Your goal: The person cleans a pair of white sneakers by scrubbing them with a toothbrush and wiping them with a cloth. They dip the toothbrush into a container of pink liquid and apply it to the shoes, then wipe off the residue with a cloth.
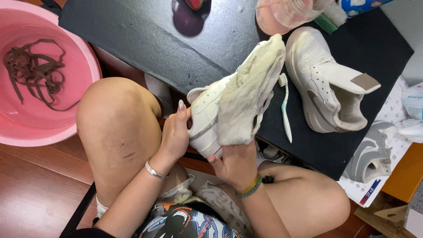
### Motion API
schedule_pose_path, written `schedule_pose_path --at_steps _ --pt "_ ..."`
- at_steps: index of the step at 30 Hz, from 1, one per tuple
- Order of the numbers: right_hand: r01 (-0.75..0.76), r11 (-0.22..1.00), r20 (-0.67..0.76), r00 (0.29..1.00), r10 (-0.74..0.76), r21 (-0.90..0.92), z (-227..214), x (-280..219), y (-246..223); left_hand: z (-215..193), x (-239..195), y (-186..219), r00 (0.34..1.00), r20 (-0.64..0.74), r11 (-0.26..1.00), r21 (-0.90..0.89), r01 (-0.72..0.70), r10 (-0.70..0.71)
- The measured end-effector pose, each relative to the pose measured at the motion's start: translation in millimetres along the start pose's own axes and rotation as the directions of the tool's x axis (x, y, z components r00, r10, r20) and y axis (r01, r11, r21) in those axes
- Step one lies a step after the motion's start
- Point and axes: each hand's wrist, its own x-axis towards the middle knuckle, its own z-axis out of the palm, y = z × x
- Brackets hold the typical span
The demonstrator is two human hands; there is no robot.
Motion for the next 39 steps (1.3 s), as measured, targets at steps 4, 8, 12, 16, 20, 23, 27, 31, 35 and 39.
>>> schedule_pose_path --at_steps 4,8,12,16,20,23,27,31,35,39 --pt "0.004 0.995 -0.051 0.999 0.001 0.104 0.2 -12.4 -2.6 6.4 -2.9 -30.7 0.997 -0.039 0.996 -0.049 0.068 -0.07" --pt "-0.218 0.942 -0.128 0.958 0.257 0.257 9.7 -12.7 22.7 9.5 2.2 -57.7 0.981 0.115 0.987 -0.019 0.159 -0.156" --pt "-0.208 0.617 -0.211 0.817 0.536 0.759 4.4 0.5 56.4 18.1 4.8 -55.3 0.924 0.352 0.843 -0.443 0.306 -0.15" --pt "0.25 0.242 -0.346 0.731 0.588 0.938 -45.5 12.7 73.7 16.5 4.0 -32.9 0.838 0.508 0.641 -0.579 0.504 -0.201" --pt "0.309 0.198 -0.365 0.722 0.588 0.93 -109.1 -4.3 74.6 11.5 4.2 -18.5 0.857 0.511 0.583 -0.678 0.449 -0.066" --pt "0.214 0.287 -0.349 0.723 0.596 0.934 -141.7 -25.6 65.0 13.8 3.8 -19.5 0.86 0.5 0.564 -0.684 0.463 -0.1" --pt "0.076 0.197 -0.181 0.782 0.596 0.977 -144.9 -18.0 47.0 20.0 11.3 -25.4 0.856 0.503 0.526 -0.699 0.485 -0.12" --pt "-0.007 -0.04 0.027 0.856 0.517 0.999 -99.9 25.5 48.1 19.9 8.9 -28.4 0.84 0.531 0.469 -0.716 0.517 -0.114" --pt "-0.085 0.441 -0.207 0.793 0.573 0.893 -43.0 76.4 68.8 17.8 13.5 -13.7 0.823 0.557 0.462 -0.705 0.539 -0.11" --pt "0.044 0.999 -0.344 0.938 -0.044 -0.007 -21.2 98.8 73.4 18.1 9.4 -5.0 0.813 0.562 0.452 -0.692 0.563 -0.153"
